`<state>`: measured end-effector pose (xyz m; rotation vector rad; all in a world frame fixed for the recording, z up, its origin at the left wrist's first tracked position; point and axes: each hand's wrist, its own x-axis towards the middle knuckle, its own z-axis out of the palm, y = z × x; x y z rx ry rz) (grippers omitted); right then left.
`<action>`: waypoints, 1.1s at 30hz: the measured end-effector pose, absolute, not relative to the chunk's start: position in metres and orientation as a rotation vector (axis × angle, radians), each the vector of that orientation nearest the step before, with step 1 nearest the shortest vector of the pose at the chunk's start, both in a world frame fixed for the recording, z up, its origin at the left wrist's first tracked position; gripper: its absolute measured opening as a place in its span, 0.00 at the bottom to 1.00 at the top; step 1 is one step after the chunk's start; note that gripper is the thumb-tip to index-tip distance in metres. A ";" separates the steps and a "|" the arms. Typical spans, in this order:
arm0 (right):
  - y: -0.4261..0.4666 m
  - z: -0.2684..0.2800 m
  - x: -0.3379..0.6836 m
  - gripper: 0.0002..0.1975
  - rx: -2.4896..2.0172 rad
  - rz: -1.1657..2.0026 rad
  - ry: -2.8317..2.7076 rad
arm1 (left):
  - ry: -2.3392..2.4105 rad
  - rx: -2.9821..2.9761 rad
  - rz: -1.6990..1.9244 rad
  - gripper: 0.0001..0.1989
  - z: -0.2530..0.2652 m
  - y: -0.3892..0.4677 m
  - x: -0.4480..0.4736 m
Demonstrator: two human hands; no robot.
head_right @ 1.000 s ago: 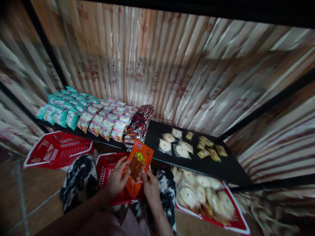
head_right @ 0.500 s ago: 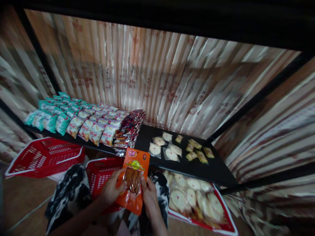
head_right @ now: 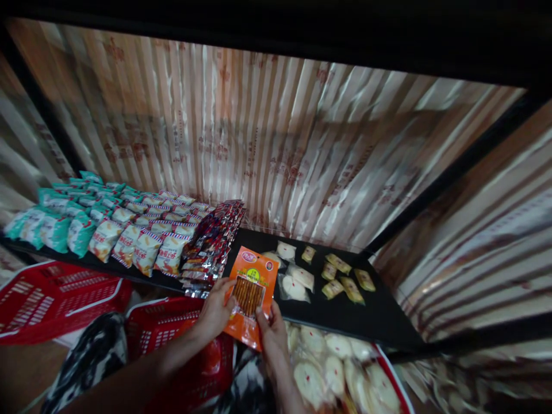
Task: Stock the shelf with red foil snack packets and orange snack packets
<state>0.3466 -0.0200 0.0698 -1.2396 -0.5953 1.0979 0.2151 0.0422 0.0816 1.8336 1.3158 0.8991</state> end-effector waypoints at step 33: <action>0.105 0.061 0.440 0.23 -1.401 0.984 -0.726 | 1.488 1.841 0.598 0.18 0.085 0.151 0.312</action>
